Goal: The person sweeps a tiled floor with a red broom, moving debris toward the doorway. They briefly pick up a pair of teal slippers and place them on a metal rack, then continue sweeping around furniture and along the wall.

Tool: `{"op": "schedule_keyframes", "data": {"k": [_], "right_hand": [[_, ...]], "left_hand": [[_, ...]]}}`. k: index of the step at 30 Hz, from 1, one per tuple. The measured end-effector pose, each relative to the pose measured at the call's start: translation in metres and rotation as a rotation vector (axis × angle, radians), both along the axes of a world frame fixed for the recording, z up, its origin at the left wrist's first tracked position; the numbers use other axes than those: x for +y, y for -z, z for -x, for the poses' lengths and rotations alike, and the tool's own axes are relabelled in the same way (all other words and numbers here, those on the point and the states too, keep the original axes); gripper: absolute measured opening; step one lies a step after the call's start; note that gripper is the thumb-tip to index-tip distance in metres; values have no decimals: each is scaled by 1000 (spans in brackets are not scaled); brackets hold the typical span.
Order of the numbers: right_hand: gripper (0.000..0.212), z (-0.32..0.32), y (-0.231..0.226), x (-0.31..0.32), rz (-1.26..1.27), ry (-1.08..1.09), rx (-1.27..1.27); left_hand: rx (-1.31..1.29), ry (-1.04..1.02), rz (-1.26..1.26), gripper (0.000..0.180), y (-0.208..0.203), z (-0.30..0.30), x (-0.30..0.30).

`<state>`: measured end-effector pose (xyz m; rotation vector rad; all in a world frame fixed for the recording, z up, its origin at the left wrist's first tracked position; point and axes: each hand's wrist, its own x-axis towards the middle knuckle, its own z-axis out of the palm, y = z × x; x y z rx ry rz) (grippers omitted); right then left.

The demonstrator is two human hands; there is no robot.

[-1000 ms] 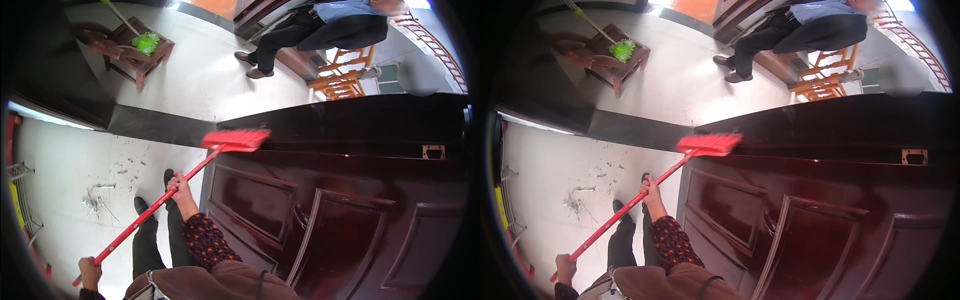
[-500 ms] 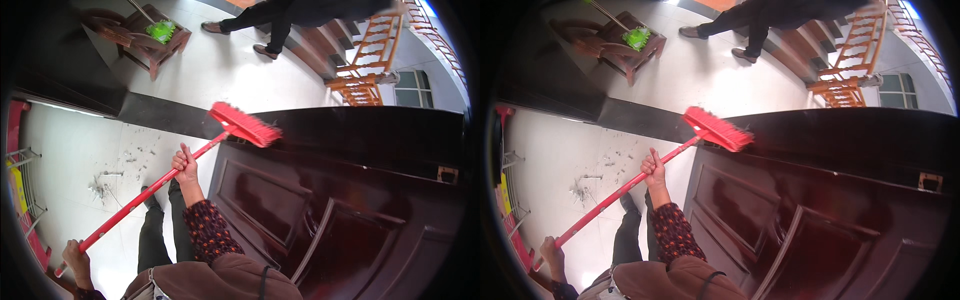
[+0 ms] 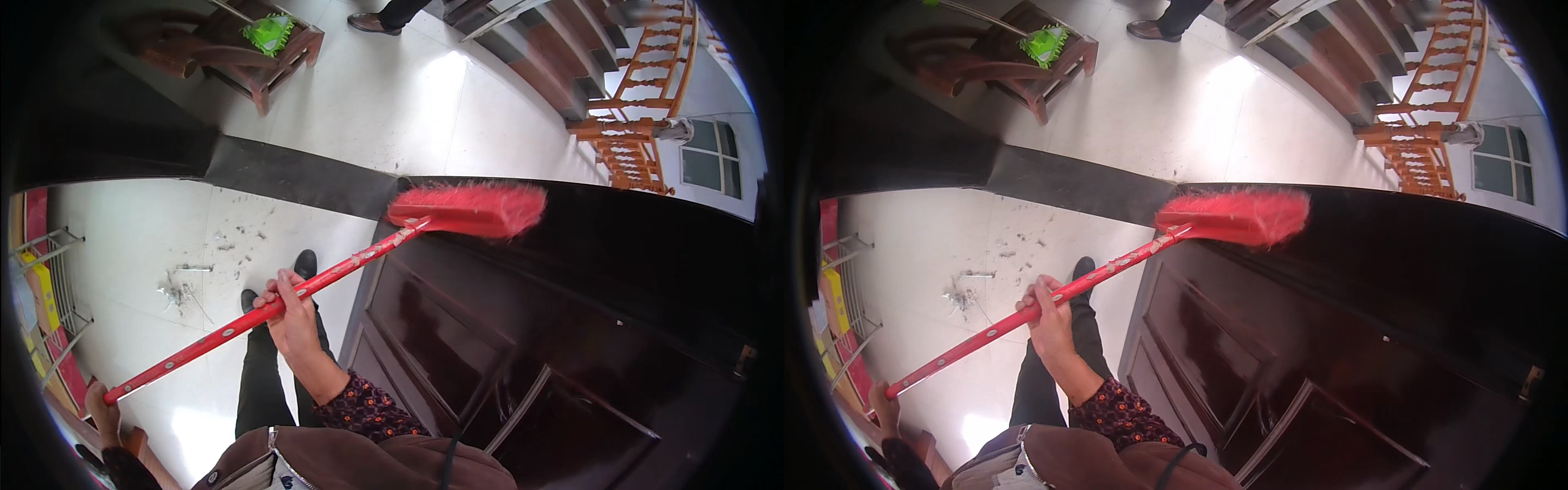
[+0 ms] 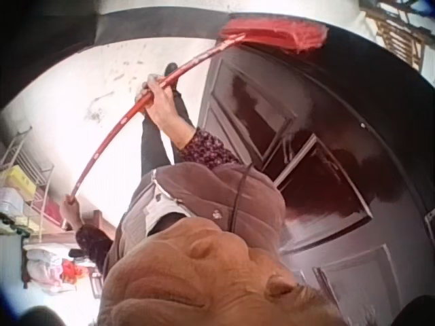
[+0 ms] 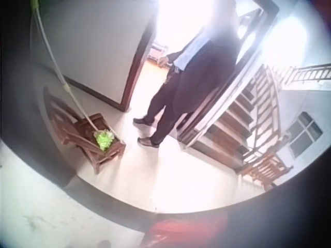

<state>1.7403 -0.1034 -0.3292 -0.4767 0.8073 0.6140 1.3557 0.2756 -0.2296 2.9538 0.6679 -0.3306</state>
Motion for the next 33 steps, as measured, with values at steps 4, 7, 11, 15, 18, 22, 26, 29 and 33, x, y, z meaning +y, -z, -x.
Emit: {"op": "schedule_keyframes", "data": {"k": [4,7,11,15,18,22,26,29,33], "right_hand": [[18,-26,-29,-20,-150,-37,-63],[18,-50,-35,-46,-170,-25,-89],[16,-84,-90,-51,-157,-160,-293],[18,-152,-161,-56,-87,-183,-612],[24,-208,-214,-65,155,-130,-829],[19,-259,-251,-100,350,-17,-994],[15,-297,-289,-112,532,127,-1079],[15,-322,-307,-141,631,294,-1074],[16,-354,-342,-143,663,397,-1048]], "left_hand": [[84,-34,28,15,-16,-15,13],[368,-191,148,16,-33,-70,-20],[449,-102,61,16,24,-64,-76],[459,3,182,37,94,-176,-158],[383,239,404,54,101,-308,-197],[103,517,629,61,53,-471,-219],[9,578,775,59,42,-597,-209],[83,666,948,48,28,-689,-228],[85,745,976,37,-14,-792,-239]]}}
